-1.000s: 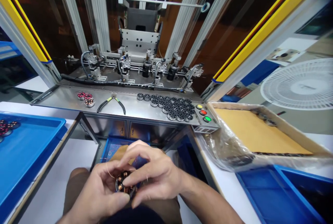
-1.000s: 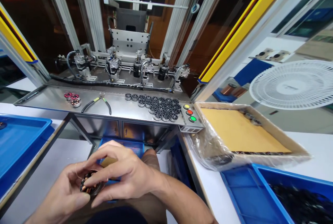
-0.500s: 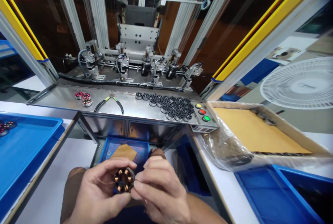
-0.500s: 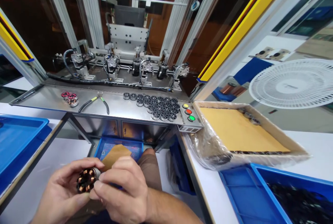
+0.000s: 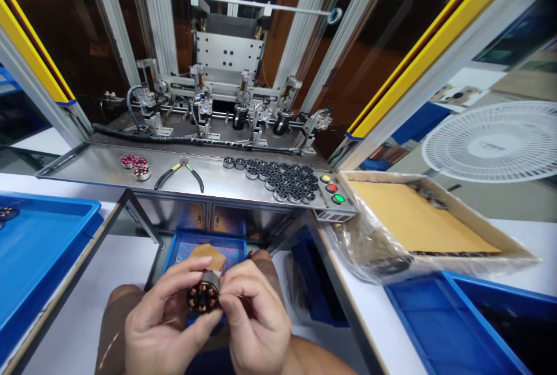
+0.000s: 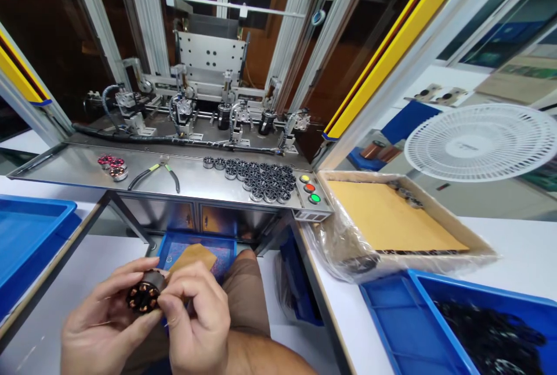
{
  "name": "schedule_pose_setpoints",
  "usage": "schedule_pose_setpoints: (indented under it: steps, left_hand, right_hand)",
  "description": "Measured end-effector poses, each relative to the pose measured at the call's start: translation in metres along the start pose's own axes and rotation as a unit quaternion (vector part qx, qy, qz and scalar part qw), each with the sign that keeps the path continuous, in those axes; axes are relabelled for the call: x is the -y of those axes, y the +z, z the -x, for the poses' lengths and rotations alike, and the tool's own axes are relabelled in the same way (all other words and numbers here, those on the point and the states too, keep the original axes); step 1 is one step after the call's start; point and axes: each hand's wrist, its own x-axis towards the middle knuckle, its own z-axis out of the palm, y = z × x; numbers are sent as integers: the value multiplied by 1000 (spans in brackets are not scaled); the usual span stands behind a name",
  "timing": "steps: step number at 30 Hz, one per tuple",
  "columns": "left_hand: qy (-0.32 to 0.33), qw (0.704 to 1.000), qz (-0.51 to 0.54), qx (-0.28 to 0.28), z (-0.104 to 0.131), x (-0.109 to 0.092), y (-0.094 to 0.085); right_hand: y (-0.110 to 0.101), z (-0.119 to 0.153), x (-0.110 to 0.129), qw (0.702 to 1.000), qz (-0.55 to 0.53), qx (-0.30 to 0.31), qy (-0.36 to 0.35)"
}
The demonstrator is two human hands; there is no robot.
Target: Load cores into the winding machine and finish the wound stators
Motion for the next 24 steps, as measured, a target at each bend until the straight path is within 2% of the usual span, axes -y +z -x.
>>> schedule_pose_setpoints:
  steps: [2, 5, 8, 10, 14, 17, 20, 24]
  left_hand:
    - [-66, 997, 28, 33, 0, 2, -5]
    - [-156, 981, 33, 112, -4, 4, -18]
    - [-211, 957, 41, 196, -10, 5, -30]
    - [-233, 942, 79, 227, -13, 6, -33]
    - [-255, 934, 139, 210, -13, 10, -33]
    - [-255, 927, 173, 212, -11, 15, -34]
    - [-231, 929, 198, 210, -10, 17, -38]
    - [-172, 953, 165, 189, -11, 15, -41]
  right_hand:
    - [-4, -3, -4, 999, 5, 33, -30]
    - [-11, -9, -10, 994, 9, 87, -65]
    - [-17, -15, -12, 990, 12, 118, -76]
    - [-20, -17, -12, 988, 22, 132, -74]
    - [-23, -20, -8, 986, 51, 150, -57]
    - [-24, -20, -5, 987, 57, 141, -54]
    - [-22, -22, -3, 991, 43, 122, -40]
    - [-20, -26, -1, 993, 26, 119, 0]
